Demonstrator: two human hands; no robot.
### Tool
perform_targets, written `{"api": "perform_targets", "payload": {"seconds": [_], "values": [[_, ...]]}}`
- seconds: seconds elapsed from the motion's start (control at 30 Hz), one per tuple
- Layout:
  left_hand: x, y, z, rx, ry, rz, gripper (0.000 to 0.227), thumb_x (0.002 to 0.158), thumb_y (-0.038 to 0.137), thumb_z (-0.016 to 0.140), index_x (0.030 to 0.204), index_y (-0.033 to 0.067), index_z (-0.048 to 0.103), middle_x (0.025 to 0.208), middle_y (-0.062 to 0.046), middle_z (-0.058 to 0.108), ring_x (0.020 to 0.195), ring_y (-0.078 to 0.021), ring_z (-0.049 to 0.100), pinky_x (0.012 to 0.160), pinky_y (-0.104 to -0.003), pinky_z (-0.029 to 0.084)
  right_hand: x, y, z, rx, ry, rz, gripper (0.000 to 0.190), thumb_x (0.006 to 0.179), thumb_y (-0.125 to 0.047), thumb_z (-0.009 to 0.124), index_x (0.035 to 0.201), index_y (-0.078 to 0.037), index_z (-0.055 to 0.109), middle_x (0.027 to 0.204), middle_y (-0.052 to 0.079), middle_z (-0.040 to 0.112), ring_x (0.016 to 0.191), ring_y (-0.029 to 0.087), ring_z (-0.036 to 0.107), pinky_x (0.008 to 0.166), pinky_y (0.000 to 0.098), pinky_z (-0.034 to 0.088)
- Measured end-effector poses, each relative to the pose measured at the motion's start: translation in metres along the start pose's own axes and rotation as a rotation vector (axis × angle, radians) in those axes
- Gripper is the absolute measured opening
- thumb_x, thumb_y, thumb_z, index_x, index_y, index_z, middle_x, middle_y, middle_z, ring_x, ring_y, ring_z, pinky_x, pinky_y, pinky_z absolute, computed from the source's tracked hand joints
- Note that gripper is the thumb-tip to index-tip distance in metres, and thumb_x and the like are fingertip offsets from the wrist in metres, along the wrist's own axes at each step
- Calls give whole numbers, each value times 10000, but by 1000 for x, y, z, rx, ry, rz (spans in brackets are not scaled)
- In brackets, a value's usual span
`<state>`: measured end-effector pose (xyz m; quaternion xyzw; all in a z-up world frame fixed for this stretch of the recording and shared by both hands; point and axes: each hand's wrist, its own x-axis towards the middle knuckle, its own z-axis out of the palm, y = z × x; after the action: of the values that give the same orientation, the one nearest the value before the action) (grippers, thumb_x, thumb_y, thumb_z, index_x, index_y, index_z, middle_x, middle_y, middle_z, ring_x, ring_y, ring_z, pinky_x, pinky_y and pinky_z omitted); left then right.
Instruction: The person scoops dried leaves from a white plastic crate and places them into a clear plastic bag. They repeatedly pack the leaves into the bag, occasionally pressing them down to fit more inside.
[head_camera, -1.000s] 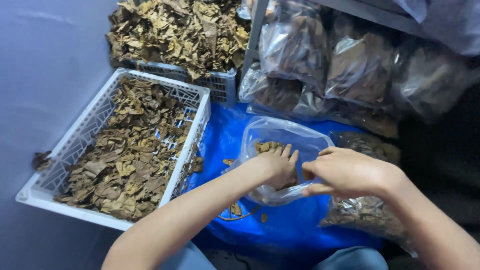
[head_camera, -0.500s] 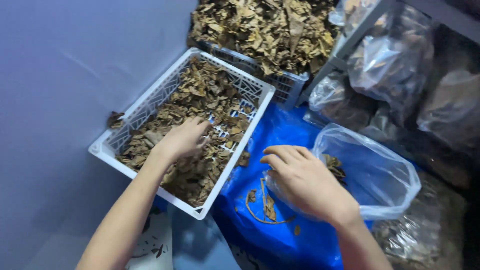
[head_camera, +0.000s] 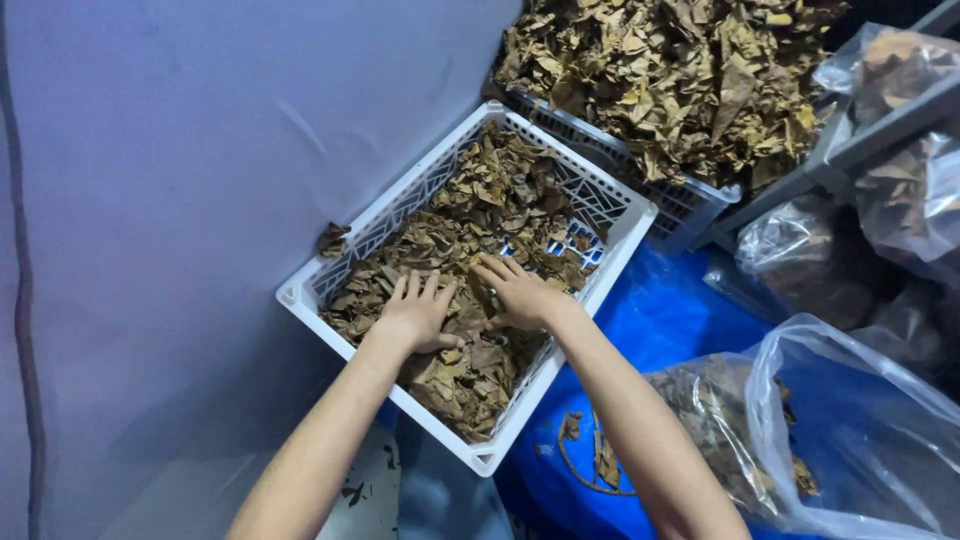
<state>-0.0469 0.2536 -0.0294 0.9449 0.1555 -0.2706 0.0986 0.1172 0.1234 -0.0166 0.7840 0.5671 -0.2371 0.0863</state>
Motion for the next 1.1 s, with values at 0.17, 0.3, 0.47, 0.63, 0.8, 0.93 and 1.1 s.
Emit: {"api": "perform_targets", "payload": {"seconds": [0.17, 0.3, 0.47, 0.63, 0.8, 0.93, 1.1], "values": [[20, -2, 14, -39, 64, 9, 1165, 874, 749, 617, 1638, 75, 52, 1704, -208, 108, 1557, -447, 111, 1271, -542, 31, 20, 1, 1, -55, 4, -1, 1118, 813, -485, 826, 1653, -357, 99, 1738, -37, -11, 1558, 438, 134, 1195, 635, 319], [14, -1, 7, -55, 36, -7, 1104, 899, 705, 614, 1628, 32, 129, 1720, -202, 60, 1562, -441, 102, 1269, -527, 34, 17, -10, -1, 11, -79, 8, 1107, 765, -438, 871, 1628, -425, 177, 1742, -7, 24, 1549, 475, 155, 1154, 704, 331], [20, -3, 15, -48, 77, 1, 1106, 875, 709, 643, 1613, 32, 174, 1709, -195, 86, 1551, -443, 133, 1267, -532, 57, 41, 13, 31, -93, 132, -140, 736, 792, -160, 801, 1445, -262, 477, 1413, 104, 409, 1246, 421, 543, 1008, 493, 562], [23, -2, 19, -40, 84, -8, 1106, 864, 707, 654, 1611, 45, 177, 1703, -171, 103, 1551, -430, 142, 1262, -522, 57, 53, 30, 49, -38, 167, -127, 584, 825, -39, 718, 1371, -131, 531, 1318, 143, 447, 1156, 451, 600, 980, 495, 563], [17, 0, 14, -63, 95, -9, 1054, 883, 655, 665, 1608, 55, 190, 1695, -167, 125, 1548, -431, 151, 1251, -540, 64, 37, 31, 26, 175, 225, -89, 464, 893, -32, 643, 1338, -34, 513, 1190, 214, 578, 1127, 469, 636, 967, 538, 554], [15, 0, 9, -41, 94, -9, 1082, 868, 688, 665, 1607, 56, 190, 1695, -157, 139, 1550, -429, 160, 1257, -538, 68, 12, 31, 8, 375, 268, 35, 346, 920, -107, 623, 1262, -72, 582, 1151, 210, 676, 1125, 433, 666, 968, 536, 549], [14, 2, 6, -23, 112, -8, 1070, 853, 722, 666, 1593, 77, 240, 1683, -153, 189, 1540, -423, 213, 1263, -542, 103, -75, -8, -46, 545, 315, 81, 625, 941, -16, 532, 1538, -90, 360, 1436, 277, 559, 1330, 463, 543, 1091, 591, 462]]}}
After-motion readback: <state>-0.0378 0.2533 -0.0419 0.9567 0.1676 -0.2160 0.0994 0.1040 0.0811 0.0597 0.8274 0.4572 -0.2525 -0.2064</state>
